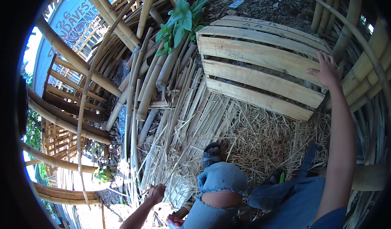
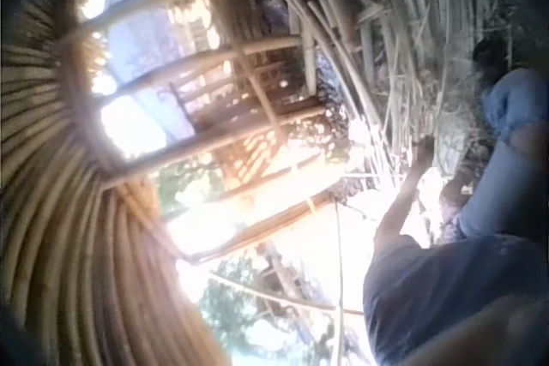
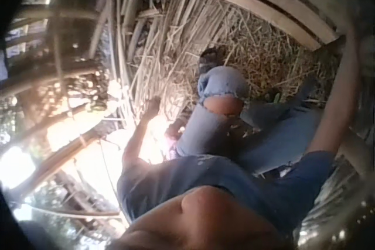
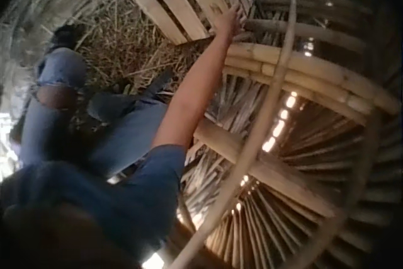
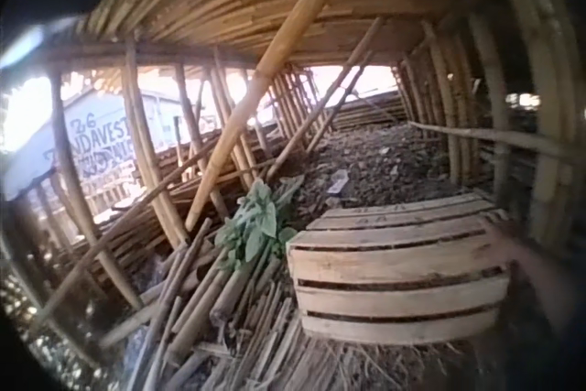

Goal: The person uses a machete to shave and trim a long strip of bamboo while seated in a bamboo structure.

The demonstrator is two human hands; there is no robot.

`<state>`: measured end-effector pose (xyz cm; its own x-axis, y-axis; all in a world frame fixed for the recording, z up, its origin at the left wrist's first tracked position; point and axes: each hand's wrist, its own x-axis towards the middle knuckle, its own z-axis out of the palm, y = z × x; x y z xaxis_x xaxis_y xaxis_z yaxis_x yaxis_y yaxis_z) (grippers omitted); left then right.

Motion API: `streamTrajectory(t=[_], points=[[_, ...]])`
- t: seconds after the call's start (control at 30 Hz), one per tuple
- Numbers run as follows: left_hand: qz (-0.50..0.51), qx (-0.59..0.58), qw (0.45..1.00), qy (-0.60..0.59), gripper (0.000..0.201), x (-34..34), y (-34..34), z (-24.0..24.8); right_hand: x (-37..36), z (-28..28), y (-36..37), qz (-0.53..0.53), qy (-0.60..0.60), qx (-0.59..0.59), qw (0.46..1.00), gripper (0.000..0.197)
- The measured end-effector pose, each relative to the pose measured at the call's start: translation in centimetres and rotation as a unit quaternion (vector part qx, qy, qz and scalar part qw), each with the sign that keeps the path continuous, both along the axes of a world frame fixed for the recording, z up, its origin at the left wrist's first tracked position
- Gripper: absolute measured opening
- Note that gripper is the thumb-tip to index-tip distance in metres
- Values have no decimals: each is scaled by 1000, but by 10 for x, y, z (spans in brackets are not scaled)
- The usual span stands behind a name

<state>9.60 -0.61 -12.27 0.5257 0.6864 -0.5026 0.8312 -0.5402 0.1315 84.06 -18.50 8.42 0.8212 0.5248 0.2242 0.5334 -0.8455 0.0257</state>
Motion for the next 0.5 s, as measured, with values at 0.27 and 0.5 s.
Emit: streamTrajectory(t=[0.27,0.5], points=[[419,-482,744,-197,47,-104,-53,76,5,-10,-16,28,-9,16,999,78],[413,-546,693,-225,60,-86,-65,106,13,-46,-18,42,-16,26,999,80]])
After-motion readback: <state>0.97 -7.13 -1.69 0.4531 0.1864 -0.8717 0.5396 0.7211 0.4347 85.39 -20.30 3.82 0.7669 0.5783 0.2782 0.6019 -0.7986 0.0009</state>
